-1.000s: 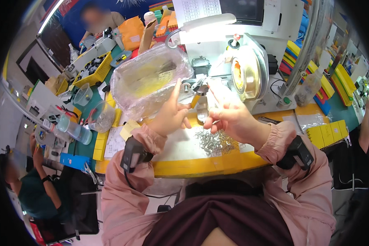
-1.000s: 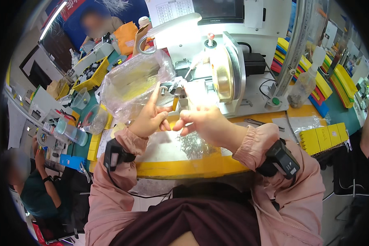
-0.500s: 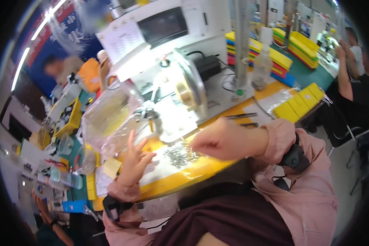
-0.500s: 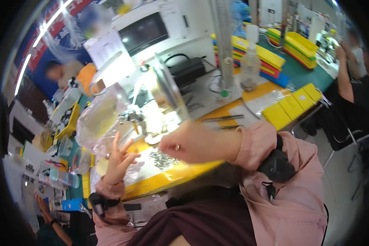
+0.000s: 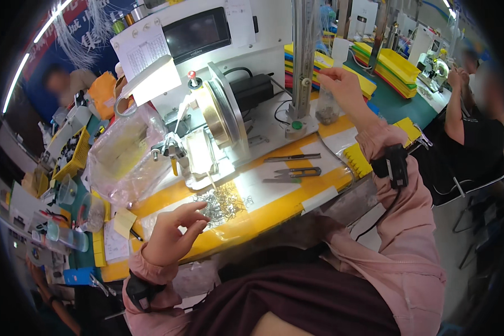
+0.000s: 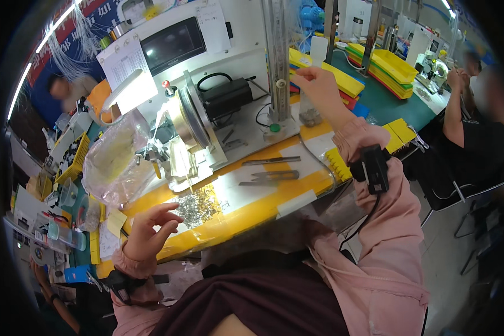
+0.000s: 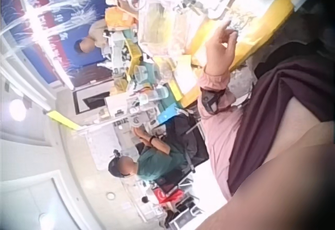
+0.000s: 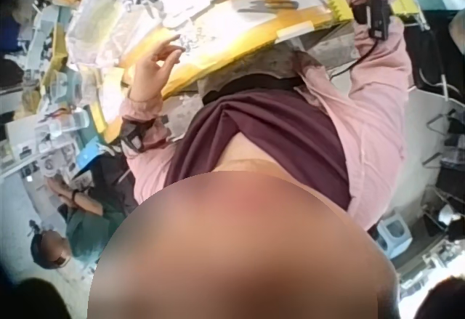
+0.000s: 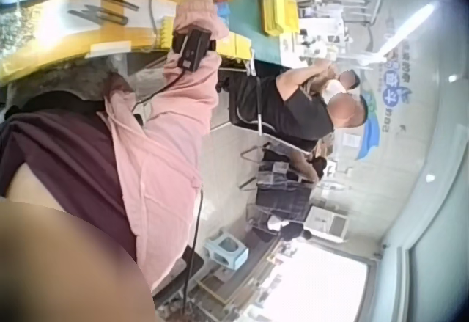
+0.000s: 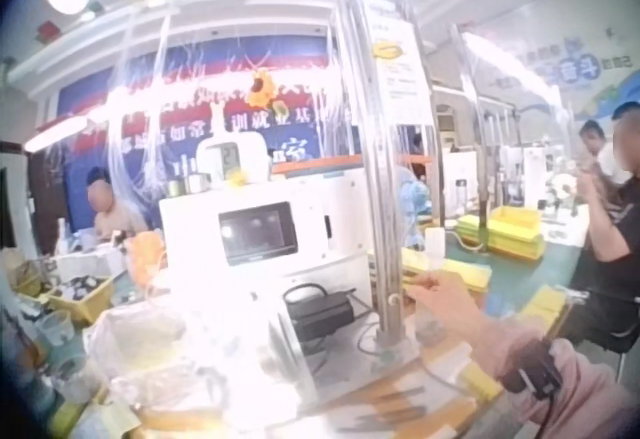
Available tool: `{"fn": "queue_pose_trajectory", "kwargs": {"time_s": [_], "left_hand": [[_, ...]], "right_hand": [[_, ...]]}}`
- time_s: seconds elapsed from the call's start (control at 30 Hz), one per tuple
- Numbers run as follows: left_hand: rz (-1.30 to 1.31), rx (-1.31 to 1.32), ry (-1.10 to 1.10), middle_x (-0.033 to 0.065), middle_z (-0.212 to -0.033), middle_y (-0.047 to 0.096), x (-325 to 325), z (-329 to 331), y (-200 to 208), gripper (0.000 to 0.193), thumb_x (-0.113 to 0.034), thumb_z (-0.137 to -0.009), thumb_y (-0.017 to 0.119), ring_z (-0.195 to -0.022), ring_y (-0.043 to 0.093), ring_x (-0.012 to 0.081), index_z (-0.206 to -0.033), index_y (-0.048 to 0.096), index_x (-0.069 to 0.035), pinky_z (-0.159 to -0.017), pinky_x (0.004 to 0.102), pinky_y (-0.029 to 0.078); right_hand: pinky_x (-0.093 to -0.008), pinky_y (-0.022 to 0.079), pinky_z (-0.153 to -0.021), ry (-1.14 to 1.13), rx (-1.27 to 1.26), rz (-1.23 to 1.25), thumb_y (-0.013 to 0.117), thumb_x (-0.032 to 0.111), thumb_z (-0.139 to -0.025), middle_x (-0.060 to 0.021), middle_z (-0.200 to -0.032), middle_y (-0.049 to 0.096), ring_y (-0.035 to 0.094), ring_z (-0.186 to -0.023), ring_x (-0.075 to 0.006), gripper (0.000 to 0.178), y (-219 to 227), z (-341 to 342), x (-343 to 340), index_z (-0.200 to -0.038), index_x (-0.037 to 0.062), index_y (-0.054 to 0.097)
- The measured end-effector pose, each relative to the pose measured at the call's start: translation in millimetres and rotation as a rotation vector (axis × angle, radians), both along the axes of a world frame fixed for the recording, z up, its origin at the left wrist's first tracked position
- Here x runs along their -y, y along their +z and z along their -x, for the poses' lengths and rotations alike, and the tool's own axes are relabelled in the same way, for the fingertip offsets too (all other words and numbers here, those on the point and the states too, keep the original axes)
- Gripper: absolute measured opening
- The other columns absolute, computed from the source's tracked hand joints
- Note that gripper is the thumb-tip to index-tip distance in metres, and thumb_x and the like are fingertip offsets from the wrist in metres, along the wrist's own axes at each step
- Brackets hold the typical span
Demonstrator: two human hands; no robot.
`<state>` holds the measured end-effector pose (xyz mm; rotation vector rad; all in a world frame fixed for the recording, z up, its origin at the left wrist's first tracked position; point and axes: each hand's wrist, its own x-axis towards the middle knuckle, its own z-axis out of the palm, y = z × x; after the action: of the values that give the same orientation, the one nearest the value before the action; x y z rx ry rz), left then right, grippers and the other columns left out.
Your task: Assembling small electronic components using a specialized machine and hand tools.
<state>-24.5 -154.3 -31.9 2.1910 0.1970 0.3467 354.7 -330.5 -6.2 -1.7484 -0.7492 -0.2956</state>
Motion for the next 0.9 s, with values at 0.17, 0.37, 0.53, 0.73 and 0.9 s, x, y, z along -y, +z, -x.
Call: {"fn": "queue_pose_trajectory", "kwargs": {"time_s": [0.17,0.37,0.53,0.73,0.9], "left_hand": [[0.018,0.041,-0.074,0.0099,-0.075,0.063,15,-15,-2,0.031,0.001,-0.077,0.058,-0.065,0.059,0.0108,-0.107,0.054,0.000,-0.061,0.0220,0.047],[0.353,-0.035,-0.165,0.0014,-0.074,0.058,24,-51,10,0.028,-0.003,-0.081,0.055,-0.067,0.051,0.0048,-0.108,0.054,0.000,-0.059,0.0189,0.042],[0.585,0.246,-0.124,0.0004,-0.075,0.057,37,-81,9,0.013,-0.004,-0.078,0.059,-0.067,0.049,0.0051,-0.089,0.061,0.003,-0.060,0.0205,0.040],[0.621,0.009,-0.026,-0.0015,-0.065,0.055,21,-71,4,0.011,-0.009,-0.078,0.060,-0.062,0.048,0.0040,-0.075,0.060,0.001,-0.057,0.0197,0.039],[0.516,-0.014,-0.058,-0.0031,-0.065,0.055,19,-74,-5,0.013,-0.013,-0.079,0.060,-0.060,0.046,0.0031,-0.077,0.061,0.000,-0.054,0.0200,0.038]], "right_hand": [[-0.0216,0.037,-0.053,0.159,-0.032,0.030,0.063,0.013,-0.075,0.0009,-0.062,0.053,0.045,-0.058,-0.0048,0.014,-8,25,-4,-0.073,-0.0002,0.059],[-0.0173,0.035,-0.053,0.749,-0.345,0.120,0.061,0.008,-0.079,0.0042,-0.067,0.053,0.044,-0.061,-0.0011,0.006,-30,146,-17,-0.078,0.0024,0.058],[-0.0152,0.034,-0.053,0.985,-0.687,0.067,0.061,0.010,-0.081,0.0031,-0.069,0.053,0.044,-0.062,-0.0004,0.009,-21,185,-18,-0.082,0.0016,0.057],[-0.0233,0.040,-0.048,0.869,0.191,0.480,0.069,0.017,-0.072,-0.0065,-0.071,0.058,0.053,-0.057,-0.0123,0.026,4,175,-3,-0.088,0.0010,0.056],[-0.0315,0.046,-0.053,0.770,0.668,0.288,0.067,0.014,-0.071,-0.0127,-0.081,0.059,0.058,-0.065,-0.0271,0.039,11,180,-10,-0.105,0.0018,0.052]]}}
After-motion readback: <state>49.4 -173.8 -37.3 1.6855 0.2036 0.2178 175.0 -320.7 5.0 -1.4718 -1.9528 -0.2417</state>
